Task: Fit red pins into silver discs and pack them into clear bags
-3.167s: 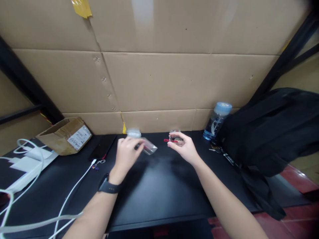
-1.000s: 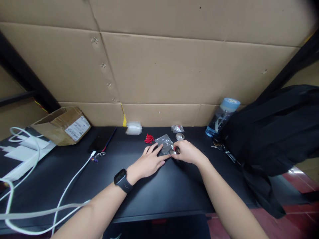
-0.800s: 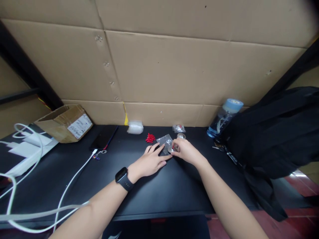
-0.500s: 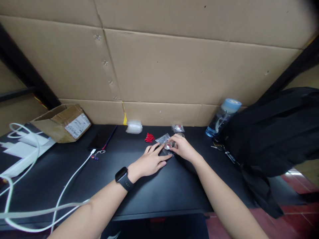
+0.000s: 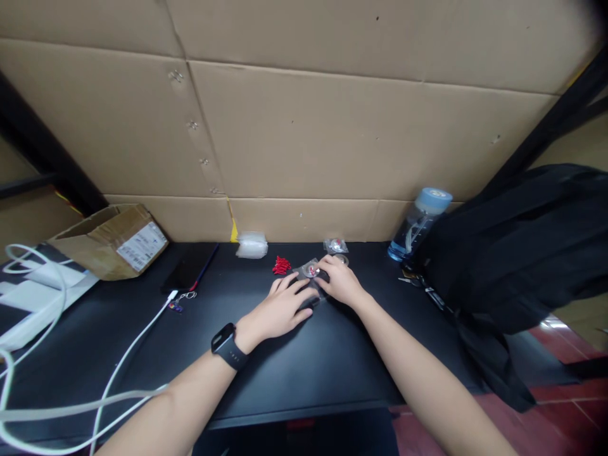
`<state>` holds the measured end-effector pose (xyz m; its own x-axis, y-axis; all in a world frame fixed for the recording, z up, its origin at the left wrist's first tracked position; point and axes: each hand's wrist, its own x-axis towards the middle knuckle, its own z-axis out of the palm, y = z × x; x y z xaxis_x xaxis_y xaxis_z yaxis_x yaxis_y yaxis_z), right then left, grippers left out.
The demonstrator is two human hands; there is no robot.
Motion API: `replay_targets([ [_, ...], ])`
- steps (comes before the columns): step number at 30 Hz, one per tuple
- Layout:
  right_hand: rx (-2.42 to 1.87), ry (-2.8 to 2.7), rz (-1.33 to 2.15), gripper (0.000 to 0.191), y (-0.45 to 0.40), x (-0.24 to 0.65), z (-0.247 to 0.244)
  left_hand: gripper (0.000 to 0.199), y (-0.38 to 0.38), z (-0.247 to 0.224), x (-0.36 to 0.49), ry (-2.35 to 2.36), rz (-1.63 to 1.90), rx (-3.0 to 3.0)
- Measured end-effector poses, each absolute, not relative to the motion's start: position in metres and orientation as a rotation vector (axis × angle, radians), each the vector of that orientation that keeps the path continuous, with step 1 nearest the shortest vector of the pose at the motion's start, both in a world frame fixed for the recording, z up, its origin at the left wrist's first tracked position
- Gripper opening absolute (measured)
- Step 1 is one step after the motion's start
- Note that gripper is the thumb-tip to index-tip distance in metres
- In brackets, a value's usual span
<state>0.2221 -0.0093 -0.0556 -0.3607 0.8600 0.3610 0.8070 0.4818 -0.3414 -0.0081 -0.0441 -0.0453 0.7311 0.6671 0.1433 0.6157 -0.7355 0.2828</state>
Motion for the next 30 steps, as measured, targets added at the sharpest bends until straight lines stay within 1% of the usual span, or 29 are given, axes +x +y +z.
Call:
replay_targets([
  [3,-1.310,-2.346,0.238,0.040,-0.016,0.230,-0.046,0.053,-0.042,-0.043,-0.009,1.094,0.380,2.686],
  [4,-1.302,-2.366,0.258,0.044,-0.019,0.232,-0.042,0.054,-0.042,-0.043,-0.010,1.114,0.382,2.689],
  [6,-1.311,-2.395,0.289,0.043,-0.022,0.236,-0.036,0.054,-0.042,-0.042,-0.009,1.138,0.377,2.706],
  [10,-1.378,-2.417,0.355,0.038,-0.024,0.241,-0.030,0.063,-0.042,-0.043,-0.007,1.183,0.419,2.718],
  [13,-1.394,-2.439,0.453,0.034,-0.024,0.244,-0.030,0.054,-0.042,-0.043,-0.005,1.266,0.460,2.687],
  [15,-1.374,-2.465,0.518,0.034,-0.025,0.247,-0.029,0.051,-0.041,-0.043,-0.005,1.298,0.462,2.669],
  [16,-1.356,-2.477,0.540,0.037,-0.026,0.248,-0.027,0.051,-0.041,-0.043,-0.005,1.300,0.452,2.666],
  [19,-1.294,-2.492,0.577,0.056,-0.028,0.252,-0.022,0.053,-0.040,-0.042,-0.005,1.289,0.415,2.663],
  [21,-1.282,-2.497,0.624,0.064,-0.028,0.254,-0.020,0.055,-0.040,-0.043,-0.005,1.290,0.404,2.660],
  [24,-1.324,-2.504,0.689,0.069,-0.028,0.254,-0.022,0.058,-0.040,-0.046,-0.006,1.281,0.385,2.677],
  [30,-1.350,-2.505,0.677,0.073,-0.027,0.249,-0.030,0.054,-0.040,-0.051,-0.005,1.299,0.377,2.677],
])
